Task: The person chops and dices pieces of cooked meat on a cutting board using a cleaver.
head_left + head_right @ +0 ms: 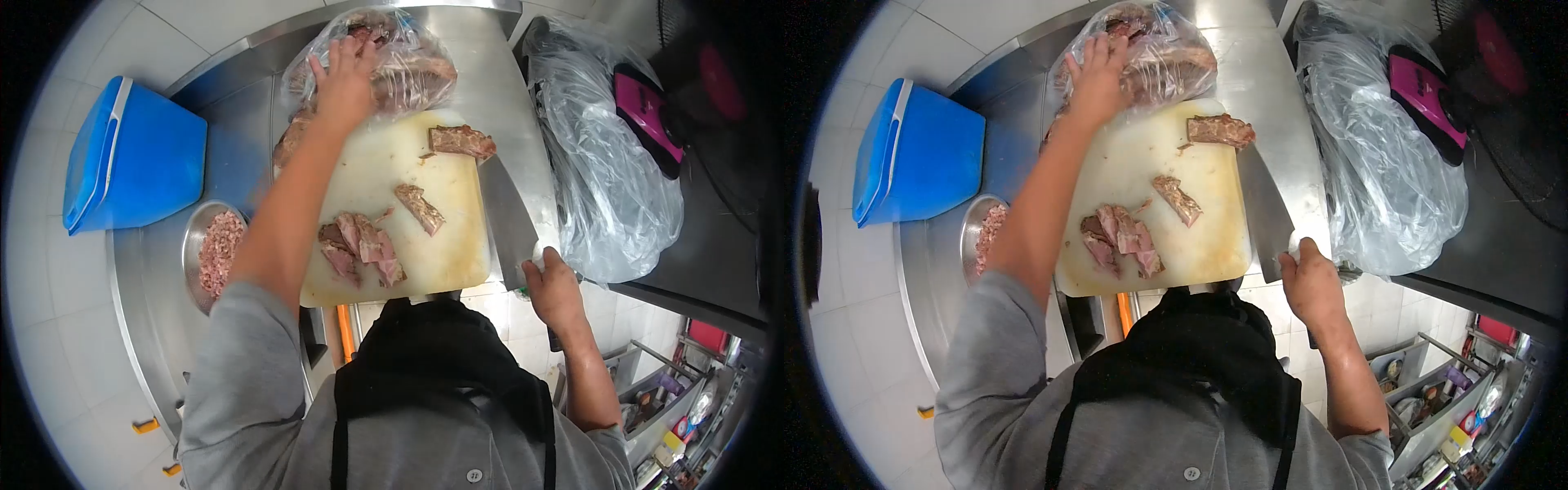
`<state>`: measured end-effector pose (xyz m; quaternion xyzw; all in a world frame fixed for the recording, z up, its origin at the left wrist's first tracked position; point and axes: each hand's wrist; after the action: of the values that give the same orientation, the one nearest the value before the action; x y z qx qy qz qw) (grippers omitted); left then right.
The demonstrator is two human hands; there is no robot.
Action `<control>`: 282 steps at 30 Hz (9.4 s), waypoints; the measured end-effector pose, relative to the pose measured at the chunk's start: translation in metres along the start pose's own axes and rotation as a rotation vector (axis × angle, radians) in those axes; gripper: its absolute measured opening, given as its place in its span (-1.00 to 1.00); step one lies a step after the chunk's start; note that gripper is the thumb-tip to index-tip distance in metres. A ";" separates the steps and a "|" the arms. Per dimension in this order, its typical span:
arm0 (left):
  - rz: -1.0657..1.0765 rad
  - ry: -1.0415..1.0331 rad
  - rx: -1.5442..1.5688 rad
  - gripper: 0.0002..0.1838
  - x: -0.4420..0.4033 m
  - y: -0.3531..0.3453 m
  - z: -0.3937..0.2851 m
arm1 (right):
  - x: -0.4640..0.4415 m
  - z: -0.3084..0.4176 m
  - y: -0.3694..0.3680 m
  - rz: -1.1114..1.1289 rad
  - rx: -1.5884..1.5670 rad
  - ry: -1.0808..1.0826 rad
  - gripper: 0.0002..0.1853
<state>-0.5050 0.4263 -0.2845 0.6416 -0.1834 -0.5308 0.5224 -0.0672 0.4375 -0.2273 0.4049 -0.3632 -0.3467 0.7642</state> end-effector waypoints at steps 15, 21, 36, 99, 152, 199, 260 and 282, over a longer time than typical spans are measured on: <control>0.045 -0.106 0.917 -0.83 0.168 0.034 -0.072 | -0.034 0.079 0.012 0.315 0.261 0.296 -0.73; 0.092 -0.058 0.972 -0.88 0.170 0.022 -0.066 | -0.038 0.095 0.013 0.358 0.345 0.283 -0.72; 0.133 -0.021 1.036 -0.90 0.179 0.009 -0.052 | -0.039 0.100 -0.070 0.238 0.248 0.273 -0.84; 0.120 -0.010 1.082 -0.94 0.175 0.004 -0.059 | -0.043 0.107 -0.058 0.258 0.159 0.136 -0.74; 0.108 -0.121 0.806 -0.78 0.206 0.053 -0.077 | -0.040 0.068 -0.024 0.013 0.289 0.286 -0.76; 0.086 0.026 0.928 -0.74 0.193 0.036 -0.081 | -0.031 0.103 -0.037 0.178 0.566 0.396 -0.86; 0.054 -0.091 1.009 -0.92 0.196 0.028 -0.076 | -0.048 0.126 -0.050 0.136 0.405 0.303 -0.74; 0.351 -0.181 0.955 -0.69 0.199 0.059 -0.034 | -0.022 0.109 -0.070 0.178 0.242 0.177 -0.76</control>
<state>-0.3831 0.2618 -0.3344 0.7195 -0.5548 -0.3457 0.2344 -0.1859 0.3851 -0.2493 0.4892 -0.3681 -0.1947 0.7664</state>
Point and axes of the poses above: each hand's wrist, its own x-axis away from the middle knuckle, its own y-axis out of the back of the hand, z = x × y, and after that the axes turned 6 degrees about -z, right-handed
